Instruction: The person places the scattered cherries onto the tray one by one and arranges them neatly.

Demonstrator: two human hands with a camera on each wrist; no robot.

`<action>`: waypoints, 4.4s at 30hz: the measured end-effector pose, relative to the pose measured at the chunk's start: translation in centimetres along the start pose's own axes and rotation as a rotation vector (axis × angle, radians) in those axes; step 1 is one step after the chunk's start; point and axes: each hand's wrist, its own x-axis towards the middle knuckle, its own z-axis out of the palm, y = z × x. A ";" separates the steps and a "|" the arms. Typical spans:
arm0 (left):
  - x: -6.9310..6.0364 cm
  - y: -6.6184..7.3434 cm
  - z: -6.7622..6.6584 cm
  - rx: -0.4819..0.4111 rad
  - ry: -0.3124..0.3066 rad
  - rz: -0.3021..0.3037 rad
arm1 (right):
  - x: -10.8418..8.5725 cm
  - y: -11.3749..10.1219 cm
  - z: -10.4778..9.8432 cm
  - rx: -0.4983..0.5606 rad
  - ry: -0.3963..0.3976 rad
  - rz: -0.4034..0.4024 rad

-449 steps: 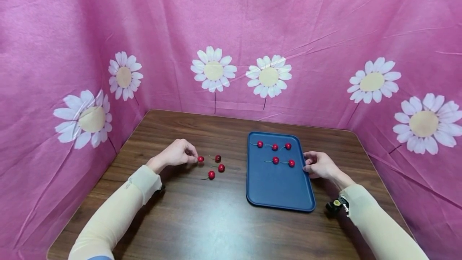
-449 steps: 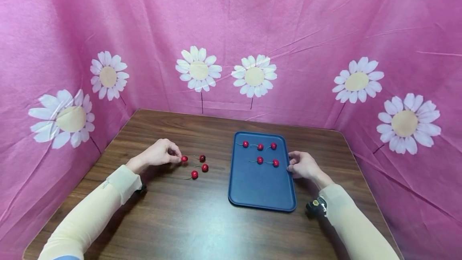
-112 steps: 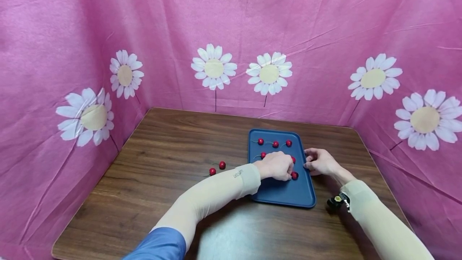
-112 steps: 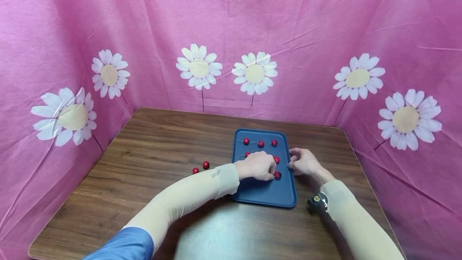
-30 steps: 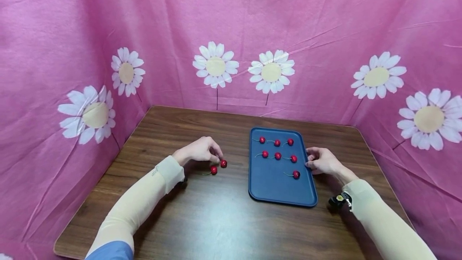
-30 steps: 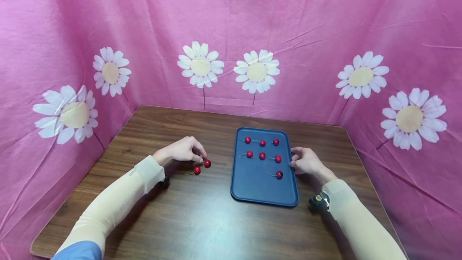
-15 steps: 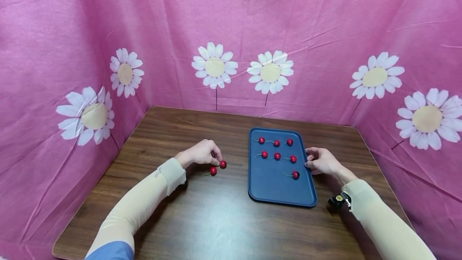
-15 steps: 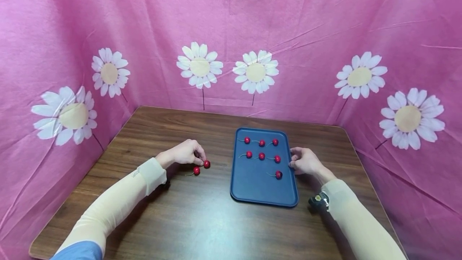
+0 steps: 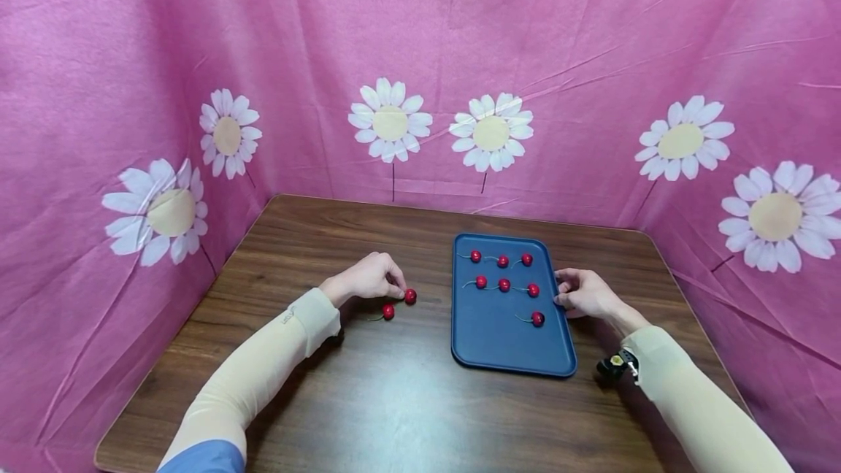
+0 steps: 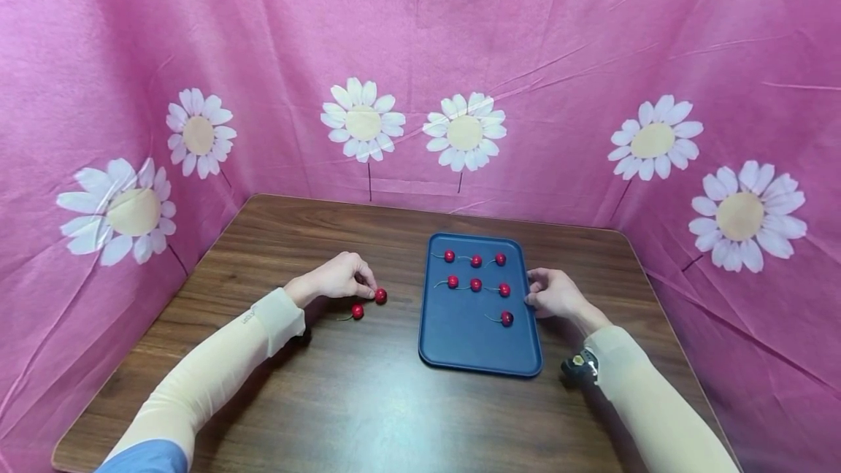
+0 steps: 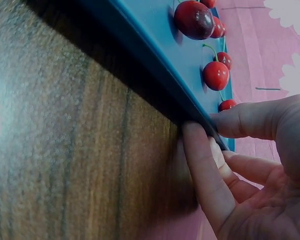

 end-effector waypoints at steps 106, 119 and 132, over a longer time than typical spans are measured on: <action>9.6 14.6 6.9 0.255 -0.066 0.035 | 0.0 -0.2 0.0 0.028 -0.009 -0.011; 6.2 11.7 3.8 0.152 -0.095 0.152 | 0.0 -0.1 -0.1 0.019 -0.014 -0.013; 2.1 6.8 -0.3 0.118 0.001 0.189 | 0.2 0.1 0.0 0.027 -0.004 -0.007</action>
